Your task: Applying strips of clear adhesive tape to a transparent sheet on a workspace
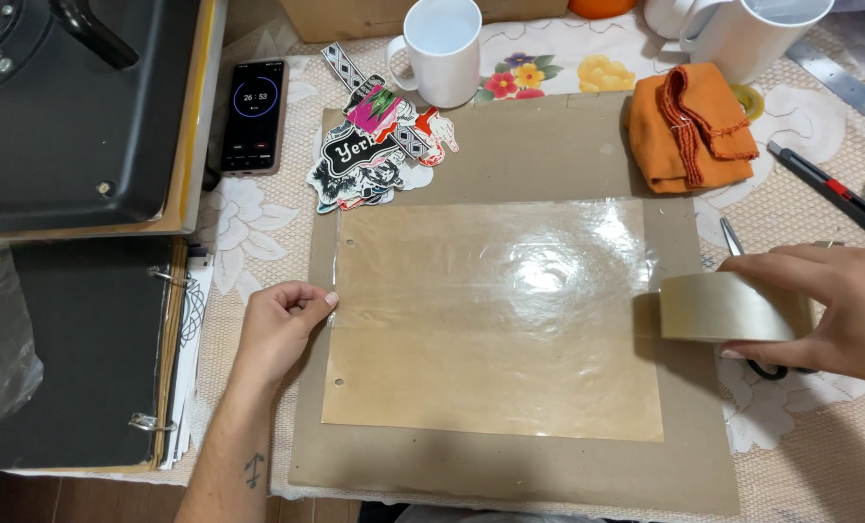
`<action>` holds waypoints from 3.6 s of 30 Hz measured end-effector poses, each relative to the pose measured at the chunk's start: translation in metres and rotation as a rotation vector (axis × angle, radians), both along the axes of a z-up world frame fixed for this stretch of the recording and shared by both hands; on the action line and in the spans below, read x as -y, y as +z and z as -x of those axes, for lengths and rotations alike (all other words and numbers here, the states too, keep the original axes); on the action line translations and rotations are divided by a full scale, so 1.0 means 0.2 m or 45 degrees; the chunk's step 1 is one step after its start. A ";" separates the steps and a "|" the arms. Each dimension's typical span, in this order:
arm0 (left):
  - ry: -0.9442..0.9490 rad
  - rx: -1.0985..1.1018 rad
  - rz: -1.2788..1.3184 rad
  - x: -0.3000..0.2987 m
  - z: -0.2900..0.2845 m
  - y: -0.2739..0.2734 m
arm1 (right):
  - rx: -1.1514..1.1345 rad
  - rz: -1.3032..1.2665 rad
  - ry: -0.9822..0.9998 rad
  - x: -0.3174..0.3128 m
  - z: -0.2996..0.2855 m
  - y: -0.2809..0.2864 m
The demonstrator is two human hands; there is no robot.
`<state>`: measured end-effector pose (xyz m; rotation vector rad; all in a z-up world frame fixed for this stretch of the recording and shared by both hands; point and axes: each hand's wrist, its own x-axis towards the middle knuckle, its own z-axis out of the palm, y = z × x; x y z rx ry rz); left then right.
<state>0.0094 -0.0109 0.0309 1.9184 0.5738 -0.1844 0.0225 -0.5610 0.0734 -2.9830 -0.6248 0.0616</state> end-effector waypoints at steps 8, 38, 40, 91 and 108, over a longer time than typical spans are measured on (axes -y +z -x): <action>-0.006 0.004 -0.023 0.00 0.00 -0.01 | -0.008 -0.074 0.021 0.00 -0.02 -0.03; -0.006 0.034 -0.623 0.15 0.03 0.07 | -0.176 -0.106 -0.034 0.04 -0.09 -0.23; -0.002 0.007 -0.651 0.15 0.03 0.05 | -0.251 -0.157 -0.152 0.09 -0.07 -0.31; -1.266 0.775 -1.263 0.69 0.19 -0.16 | 0.588 0.676 0.410 -1.18 0.29 -0.20; -1.206 0.822 -1.307 0.68 0.20 -0.20 | -0.047 1.930 0.362 -0.95 0.27 -0.03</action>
